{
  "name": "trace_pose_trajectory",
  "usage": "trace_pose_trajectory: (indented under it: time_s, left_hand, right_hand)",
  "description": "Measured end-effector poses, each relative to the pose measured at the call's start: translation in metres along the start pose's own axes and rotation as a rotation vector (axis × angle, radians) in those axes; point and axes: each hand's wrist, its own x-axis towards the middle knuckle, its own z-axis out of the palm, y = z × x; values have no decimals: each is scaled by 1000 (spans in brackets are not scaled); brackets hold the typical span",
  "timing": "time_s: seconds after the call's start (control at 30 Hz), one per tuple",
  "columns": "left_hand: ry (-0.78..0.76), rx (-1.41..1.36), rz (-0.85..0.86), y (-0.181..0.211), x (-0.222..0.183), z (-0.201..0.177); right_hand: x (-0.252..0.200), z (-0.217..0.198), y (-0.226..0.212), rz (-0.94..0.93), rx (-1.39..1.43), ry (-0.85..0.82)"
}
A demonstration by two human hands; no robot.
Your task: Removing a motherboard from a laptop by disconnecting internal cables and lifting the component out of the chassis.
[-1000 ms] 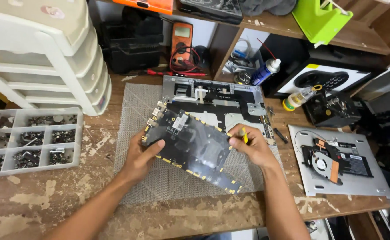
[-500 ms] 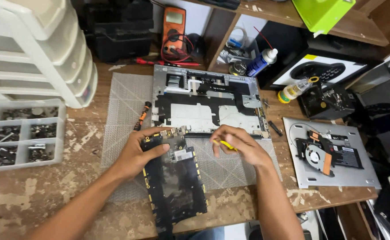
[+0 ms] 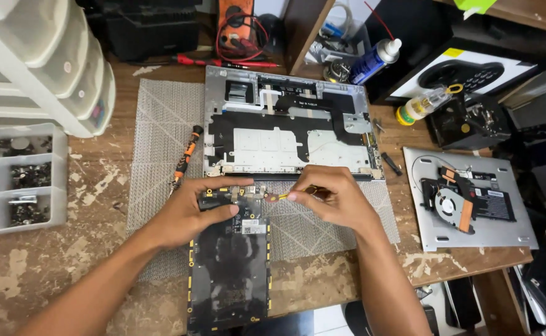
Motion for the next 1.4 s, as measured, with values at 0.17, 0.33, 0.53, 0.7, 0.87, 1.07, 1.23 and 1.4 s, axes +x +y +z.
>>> trace_pose_trajectory:
  time_s: [0.17, 0.33, 0.53, 0.7, 0.87, 1.07, 1.23, 1.4]
  left_hand:
    - [-64, 20, 11, -7, 3, -2]
    - [-97, -14, 22, -7, 6, -1]
    - [-114, -12, 18, -10, 7, -3]
    - [-123, -87, -47, -17, 9, -4]
    - [-142, 9, 25, -10, 7, -4]
    - [-145, -16, -3, -8, 7, -2]
    - [-131, -5, -7, -4, 7, -2]
    - [-130, 53, 25, -6, 4, -1]
  right_hand:
    - [0, 3, 7, -4, -38, 23]
    - [-2, 0, 9, -1, 47, 75]
    - [0, -2, 9, 28, 33, 17]
    - [-5, -2, 6, -5, 181, -19]
    - [1, -4, 4, 18, 68, -19]
    - [-1, 0, 4, 38, 108, -35]
    - [1, -4, 2, 53, 9, -54]
    - [1, -3, 2, 52, -10, -71]
